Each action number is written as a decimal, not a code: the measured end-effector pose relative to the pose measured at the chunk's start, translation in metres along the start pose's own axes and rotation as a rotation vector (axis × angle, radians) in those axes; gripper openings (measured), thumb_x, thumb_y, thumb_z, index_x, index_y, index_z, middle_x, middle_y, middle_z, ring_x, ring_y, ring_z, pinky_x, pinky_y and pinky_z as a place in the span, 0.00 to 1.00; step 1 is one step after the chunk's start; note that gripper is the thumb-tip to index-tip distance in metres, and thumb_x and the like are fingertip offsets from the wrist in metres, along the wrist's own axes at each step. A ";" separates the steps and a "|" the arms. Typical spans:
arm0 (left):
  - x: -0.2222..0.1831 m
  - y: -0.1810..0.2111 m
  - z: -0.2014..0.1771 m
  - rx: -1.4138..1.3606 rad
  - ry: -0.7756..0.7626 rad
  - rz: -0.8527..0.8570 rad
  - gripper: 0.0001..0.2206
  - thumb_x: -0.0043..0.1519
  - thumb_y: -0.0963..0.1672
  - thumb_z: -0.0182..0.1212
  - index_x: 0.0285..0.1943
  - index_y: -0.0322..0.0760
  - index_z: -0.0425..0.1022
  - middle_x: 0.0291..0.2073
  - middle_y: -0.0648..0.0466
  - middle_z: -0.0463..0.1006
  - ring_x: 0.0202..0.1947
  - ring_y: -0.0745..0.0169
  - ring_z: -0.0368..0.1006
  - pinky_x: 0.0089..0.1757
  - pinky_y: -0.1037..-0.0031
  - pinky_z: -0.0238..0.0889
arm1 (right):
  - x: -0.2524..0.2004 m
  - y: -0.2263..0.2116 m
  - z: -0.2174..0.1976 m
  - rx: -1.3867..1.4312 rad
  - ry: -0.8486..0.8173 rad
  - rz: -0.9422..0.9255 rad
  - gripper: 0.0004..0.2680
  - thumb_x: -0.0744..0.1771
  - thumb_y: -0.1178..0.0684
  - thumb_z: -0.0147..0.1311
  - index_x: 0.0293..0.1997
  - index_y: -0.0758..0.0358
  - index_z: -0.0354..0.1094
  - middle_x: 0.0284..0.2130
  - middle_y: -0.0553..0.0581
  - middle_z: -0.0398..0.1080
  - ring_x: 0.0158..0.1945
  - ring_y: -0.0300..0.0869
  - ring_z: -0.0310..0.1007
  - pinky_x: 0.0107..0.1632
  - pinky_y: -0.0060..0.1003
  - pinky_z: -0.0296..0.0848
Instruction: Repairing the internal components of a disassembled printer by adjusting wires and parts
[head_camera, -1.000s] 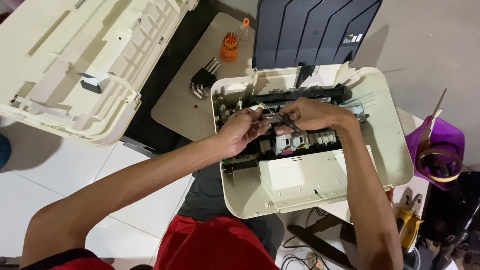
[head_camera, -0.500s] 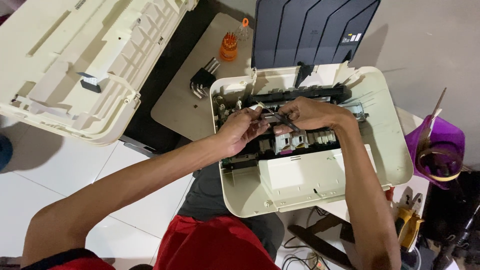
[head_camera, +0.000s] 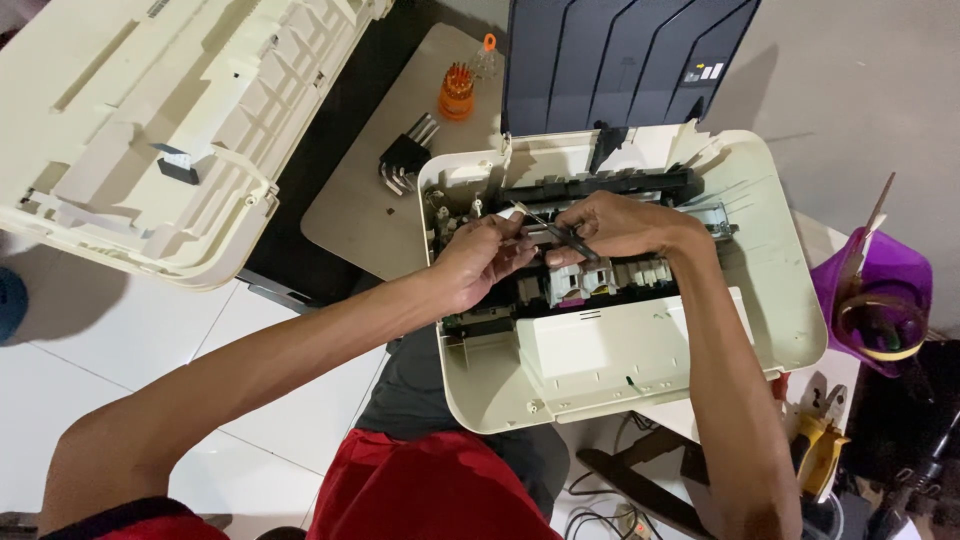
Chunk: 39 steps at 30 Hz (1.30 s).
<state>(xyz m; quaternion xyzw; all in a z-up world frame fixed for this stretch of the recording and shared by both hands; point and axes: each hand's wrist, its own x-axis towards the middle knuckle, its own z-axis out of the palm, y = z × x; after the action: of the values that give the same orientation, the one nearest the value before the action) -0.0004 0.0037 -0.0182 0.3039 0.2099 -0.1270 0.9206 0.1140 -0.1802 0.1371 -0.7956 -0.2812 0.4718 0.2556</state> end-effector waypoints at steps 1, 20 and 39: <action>-0.001 0.000 0.000 0.000 0.000 0.000 0.10 0.69 0.46 0.63 0.47 0.35 0.69 0.45 0.47 0.75 0.52 0.54 0.78 0.53 0.65 0.78 | 0.002 0.003 0.000 0.000 0.000 0.000 0.21 0.59 0.39 0.74 0.52 0.58 0.84 0.42 0.62 0.83 0.37 0.50 0.80 0.42 0.45 0.75; -0.023 0.013 0.021 0.044 -0.007 -0.018 0.08 0.70 0.45 0.57 0.46 0.36 0.65 0.46 0.49 0.68 0.54 0.56 0.74 0.57 0.67 0.76 | 0.007 0.007 0.003 -0.007 0.001 -0.071 0.16 0.61 0.41 0.74 0.48 0.56 0.85 0.21 0.56 0.79 0.23 0.42 0.65 0.31 0.40 0.61; -0.014 0.010 0.010 0.001 -0.038 -0.041 0.13 0.70 0.43 0.54 0.60 0.32 0.65 0.57 0.41 0.61 0.61 0.50 0.70 0.63 0.62 0.72 | 0.004 0.007 0.000 -0.010 -0.002 -0.096 0.20 0.58 0.39 0.75 0.49 0.58 0.85 0.26 0.62 0.83 0.26 0.48 0.75 0.37 0.46 0.74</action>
<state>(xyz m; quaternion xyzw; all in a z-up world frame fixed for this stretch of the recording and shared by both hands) -0.0064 0.0067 0.0010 0.2973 0.1985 -0.1516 0.9215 0.1165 -0.1823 0.1303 -0.7820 -0.3214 0.4585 0.2738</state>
